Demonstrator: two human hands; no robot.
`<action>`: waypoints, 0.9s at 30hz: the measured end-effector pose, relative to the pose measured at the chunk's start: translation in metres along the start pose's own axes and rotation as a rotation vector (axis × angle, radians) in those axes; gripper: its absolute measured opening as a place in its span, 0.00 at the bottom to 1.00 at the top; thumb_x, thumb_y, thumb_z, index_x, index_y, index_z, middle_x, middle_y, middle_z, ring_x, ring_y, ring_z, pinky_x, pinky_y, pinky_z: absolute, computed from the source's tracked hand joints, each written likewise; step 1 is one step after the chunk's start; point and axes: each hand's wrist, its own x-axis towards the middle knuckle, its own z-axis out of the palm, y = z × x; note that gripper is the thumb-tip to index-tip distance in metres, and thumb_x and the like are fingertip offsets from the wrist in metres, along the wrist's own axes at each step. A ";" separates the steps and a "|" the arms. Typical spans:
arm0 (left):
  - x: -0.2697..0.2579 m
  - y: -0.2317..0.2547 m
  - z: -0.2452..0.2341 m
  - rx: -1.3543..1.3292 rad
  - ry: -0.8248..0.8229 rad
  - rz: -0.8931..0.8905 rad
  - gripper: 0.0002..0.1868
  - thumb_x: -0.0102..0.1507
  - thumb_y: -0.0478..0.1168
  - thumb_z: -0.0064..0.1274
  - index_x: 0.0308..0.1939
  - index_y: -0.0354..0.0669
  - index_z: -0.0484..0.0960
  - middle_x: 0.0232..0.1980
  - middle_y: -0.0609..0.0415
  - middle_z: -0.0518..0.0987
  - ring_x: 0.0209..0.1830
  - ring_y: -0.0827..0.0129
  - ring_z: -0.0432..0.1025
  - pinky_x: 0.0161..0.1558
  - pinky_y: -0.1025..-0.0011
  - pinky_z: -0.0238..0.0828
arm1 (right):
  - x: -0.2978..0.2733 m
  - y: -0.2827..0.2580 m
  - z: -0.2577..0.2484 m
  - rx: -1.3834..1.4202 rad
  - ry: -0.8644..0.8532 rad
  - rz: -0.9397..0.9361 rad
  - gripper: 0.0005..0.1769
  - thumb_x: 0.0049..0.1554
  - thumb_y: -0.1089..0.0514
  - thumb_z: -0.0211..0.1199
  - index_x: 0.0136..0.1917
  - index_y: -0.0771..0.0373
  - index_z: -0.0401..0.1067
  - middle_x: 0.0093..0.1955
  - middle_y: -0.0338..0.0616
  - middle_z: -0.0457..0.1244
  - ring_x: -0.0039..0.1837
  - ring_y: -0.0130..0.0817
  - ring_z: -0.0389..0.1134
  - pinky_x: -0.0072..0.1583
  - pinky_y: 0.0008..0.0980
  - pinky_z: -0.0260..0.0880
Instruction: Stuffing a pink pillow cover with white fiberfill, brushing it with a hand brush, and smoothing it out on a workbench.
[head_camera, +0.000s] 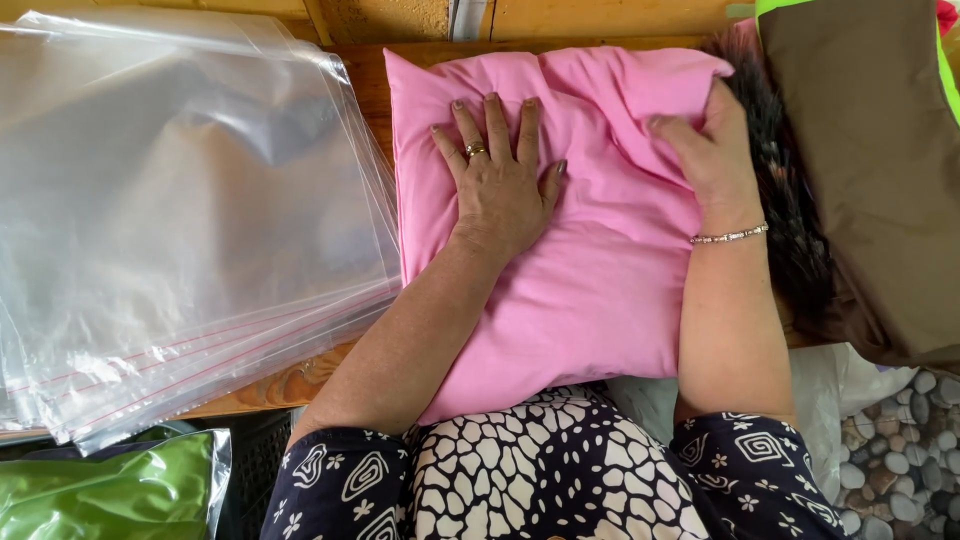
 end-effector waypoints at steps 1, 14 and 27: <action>0.000 0.000 0.001 -0.009 -0.025 -0.008 0.38 0.63 0.66 0.26 0.71 0.51 0.48 0.72 0.36 0.50 0.70 0.33 0.40 0.64 0.31 0.30 | -0.005 -0.021 0.004 0.069 -0.177 0.104 0.18 0.50 0.59 0.59 0.55 0.61 0.65 0.45 0.32 0.57 0.46 0.22 0.56 0.46 0.20 0.58; 0.000 -0.001 -0.006 -0.017 0.007 0.004 0.38 0.64 0.67 0.31 0.71 0.53 0.49 0.72 0.38 0.50 0.70 0.34 0.42 0.64 0.31 0.33 | 0.003 0.016 0.002 -0.001 0.185 -0.033 0.02 0.60 0.64 0.60 0.46 0.60 0.73 0.43 0.32 0.63 0.49 0.22 0.63 0.53 0.25 0.68; -0.003 -0.004 -0.007 -0.074 0.141 0.095 0.40 0.59 0.70 0.37 0.65 0.49 0.61 0.66 0.35 0.58 0.66 0.33 0.50 0.62 0.30 0.40 | 0.007 0.026 0.000 -0.007 0.173 0.012 0.09 0.54 0.71 0.62 0.48 0.62 0.72 0.46 0.40 0.66 0.51 0.28 0.68 0.51 0.24 0.72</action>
